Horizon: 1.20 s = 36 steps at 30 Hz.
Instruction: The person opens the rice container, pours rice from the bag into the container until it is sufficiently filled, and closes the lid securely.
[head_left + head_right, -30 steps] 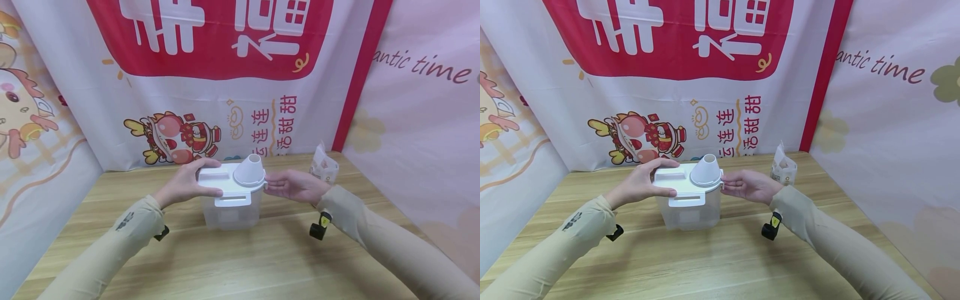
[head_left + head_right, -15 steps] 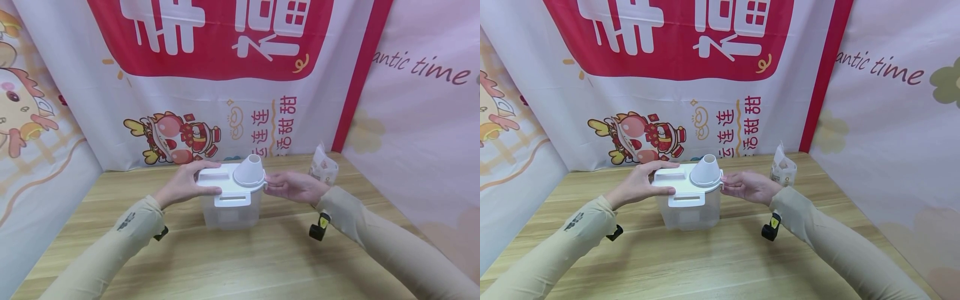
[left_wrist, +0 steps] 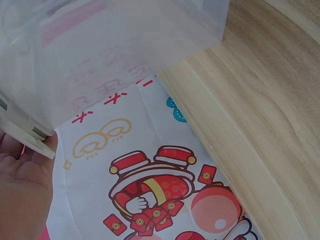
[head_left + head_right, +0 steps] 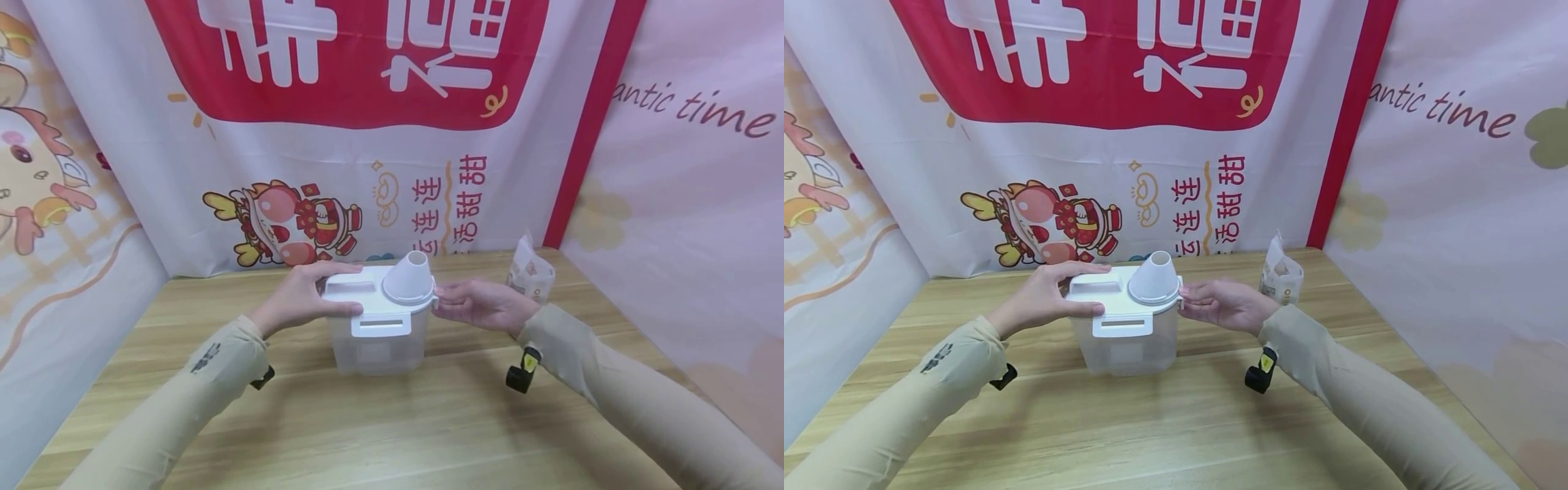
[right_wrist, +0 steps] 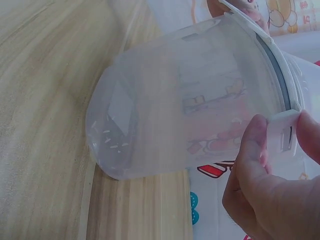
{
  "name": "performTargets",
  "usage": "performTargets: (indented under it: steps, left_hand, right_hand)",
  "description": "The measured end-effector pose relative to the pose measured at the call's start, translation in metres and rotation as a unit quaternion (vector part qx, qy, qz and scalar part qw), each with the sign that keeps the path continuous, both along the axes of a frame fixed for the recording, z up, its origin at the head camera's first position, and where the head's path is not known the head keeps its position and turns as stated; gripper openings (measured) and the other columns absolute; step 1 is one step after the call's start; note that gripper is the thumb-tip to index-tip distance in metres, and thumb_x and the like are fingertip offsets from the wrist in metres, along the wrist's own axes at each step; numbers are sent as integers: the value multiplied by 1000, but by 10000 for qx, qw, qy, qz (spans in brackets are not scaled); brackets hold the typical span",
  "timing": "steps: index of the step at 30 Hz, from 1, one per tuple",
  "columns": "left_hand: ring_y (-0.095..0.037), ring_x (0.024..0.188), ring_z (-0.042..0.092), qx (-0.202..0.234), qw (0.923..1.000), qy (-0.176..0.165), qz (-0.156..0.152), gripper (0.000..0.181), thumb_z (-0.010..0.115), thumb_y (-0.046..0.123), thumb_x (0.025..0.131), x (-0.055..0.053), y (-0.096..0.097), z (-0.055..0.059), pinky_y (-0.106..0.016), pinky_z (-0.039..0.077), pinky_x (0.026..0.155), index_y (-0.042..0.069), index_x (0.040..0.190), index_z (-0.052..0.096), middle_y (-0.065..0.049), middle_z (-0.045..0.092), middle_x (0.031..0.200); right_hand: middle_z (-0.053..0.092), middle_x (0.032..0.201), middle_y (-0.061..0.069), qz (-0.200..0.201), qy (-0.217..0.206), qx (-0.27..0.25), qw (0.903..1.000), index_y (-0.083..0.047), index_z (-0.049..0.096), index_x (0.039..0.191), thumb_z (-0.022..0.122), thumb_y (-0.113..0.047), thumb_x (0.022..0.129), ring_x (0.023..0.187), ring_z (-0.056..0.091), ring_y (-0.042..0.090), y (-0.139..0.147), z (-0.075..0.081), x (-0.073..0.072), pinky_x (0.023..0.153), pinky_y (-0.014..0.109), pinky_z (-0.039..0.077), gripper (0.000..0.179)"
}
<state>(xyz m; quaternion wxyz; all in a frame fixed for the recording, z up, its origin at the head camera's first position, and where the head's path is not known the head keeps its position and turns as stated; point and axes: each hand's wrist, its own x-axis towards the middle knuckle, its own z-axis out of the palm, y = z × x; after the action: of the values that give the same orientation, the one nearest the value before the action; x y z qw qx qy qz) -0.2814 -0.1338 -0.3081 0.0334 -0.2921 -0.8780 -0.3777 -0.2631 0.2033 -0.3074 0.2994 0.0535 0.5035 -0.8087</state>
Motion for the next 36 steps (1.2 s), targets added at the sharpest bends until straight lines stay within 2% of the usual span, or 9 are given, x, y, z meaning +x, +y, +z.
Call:
performTargets:
  steps: [14, 27, 36]
  left_hand:
    - [-12, 120, 51, -22, 10000, 28, 34, 68, 82, 60, 70, 1, 1, -1, -50, 41, 104, 34, 130, 64, 13, 60, 130]
    - [-14, 123, 50, -13, 10000, -18, 67, 68, 81, 61, 70, 1, 0, -3, -55, 40, 104, 36, 130, 63, 13, 59, 131]
    - [-14, 123, 50, -18, 9999, 124, 27, 68, 81, 60, 71, 0, 1, -4, -53, 39, 105, 34, 131, 63, 13, 59, 131]
  right_hand:
    - [55, 128, 20, 19, 224, 104, 9997, 9, 41, 138, 61, 5, 92, 113, 58, 27, -1, 0, 1, 103, 37, 45, 50]
    - [53, 132, 20, 73, 276, 120, 9995, 9, 41, 138, 60, 4, 93, 115, 57, 28, 0, -1, 1, 103, 37, 45, 50]
    - [53, 131, 20, 125, 301, 96, 9994, 9, 41, 139, 61, 4, 92, 114, 58, 27, 1, -1, 0, 104, 37, 45, 51]
